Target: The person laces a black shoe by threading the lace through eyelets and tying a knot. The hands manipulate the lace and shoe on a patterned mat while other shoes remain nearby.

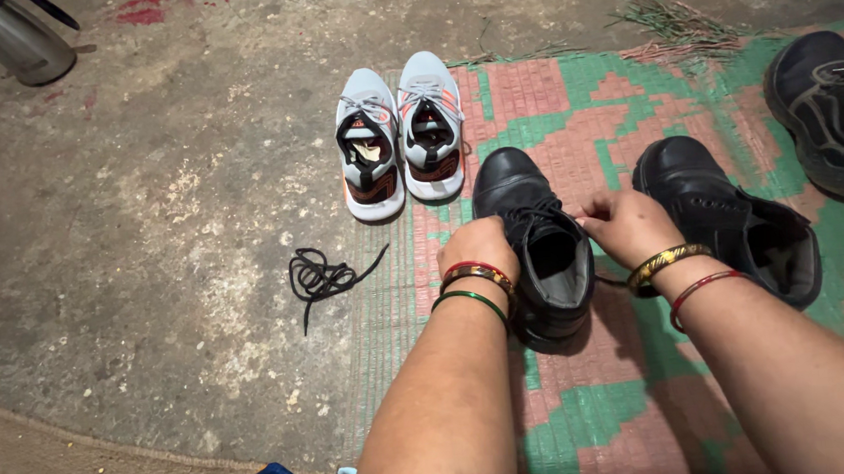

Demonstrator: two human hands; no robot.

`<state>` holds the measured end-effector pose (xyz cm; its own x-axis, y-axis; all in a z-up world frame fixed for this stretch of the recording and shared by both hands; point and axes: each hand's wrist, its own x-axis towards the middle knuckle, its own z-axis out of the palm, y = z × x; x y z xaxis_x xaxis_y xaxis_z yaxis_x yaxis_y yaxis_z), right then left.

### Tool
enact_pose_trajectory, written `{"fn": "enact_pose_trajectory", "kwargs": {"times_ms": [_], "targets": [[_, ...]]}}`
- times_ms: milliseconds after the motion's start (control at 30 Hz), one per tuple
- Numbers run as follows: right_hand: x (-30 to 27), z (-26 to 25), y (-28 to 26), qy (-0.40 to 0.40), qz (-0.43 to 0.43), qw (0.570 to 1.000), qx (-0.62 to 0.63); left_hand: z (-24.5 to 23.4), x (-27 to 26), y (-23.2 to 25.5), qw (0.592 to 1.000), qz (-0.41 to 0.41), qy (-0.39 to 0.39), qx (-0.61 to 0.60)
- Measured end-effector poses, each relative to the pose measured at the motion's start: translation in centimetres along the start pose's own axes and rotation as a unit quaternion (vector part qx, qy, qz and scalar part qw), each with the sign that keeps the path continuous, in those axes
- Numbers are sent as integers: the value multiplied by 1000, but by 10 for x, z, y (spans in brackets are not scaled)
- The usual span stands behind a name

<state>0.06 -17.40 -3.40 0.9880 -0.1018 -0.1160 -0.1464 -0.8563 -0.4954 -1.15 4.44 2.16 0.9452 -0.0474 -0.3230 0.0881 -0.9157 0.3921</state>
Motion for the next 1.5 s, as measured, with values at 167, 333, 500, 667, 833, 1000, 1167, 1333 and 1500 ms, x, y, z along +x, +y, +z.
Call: {"fn": "enact_pose_trajectory", "kwargs": {"times_ms": [167,333,500,667,833,1000,1167,1333,1500], "targets": [[8,-14,1,-73,45,993,-86,-11,3,-1,1000,-28,0,-6],[15,-23,7,-106,74,984,-126,-22,11,-23,991,-83,49,-96],[11,-27,11,-96,86,983,-128,-1,23,-38,885,-122,12,-450],[3,-41,-10,12,-6,999,-33,5,50,-26,716,-103,-57,-688],[-8,-54,-58,-230,50,912,337,14,56,10,575,-73,-49,-814],[-25,-50,-85,-344,20,838,422,17,52,13,519,22,-7,-855],[-25,-48,-81,-355,33,863,357,11,49,-2,529,14,-12,-848],[-14,-80,-72,-217,41,959,178,4,40,-14,548,-10,-5,-836],[-6,-93,-65,-132,25,973,186,2,40,-20,569,5,21,-822]]}}
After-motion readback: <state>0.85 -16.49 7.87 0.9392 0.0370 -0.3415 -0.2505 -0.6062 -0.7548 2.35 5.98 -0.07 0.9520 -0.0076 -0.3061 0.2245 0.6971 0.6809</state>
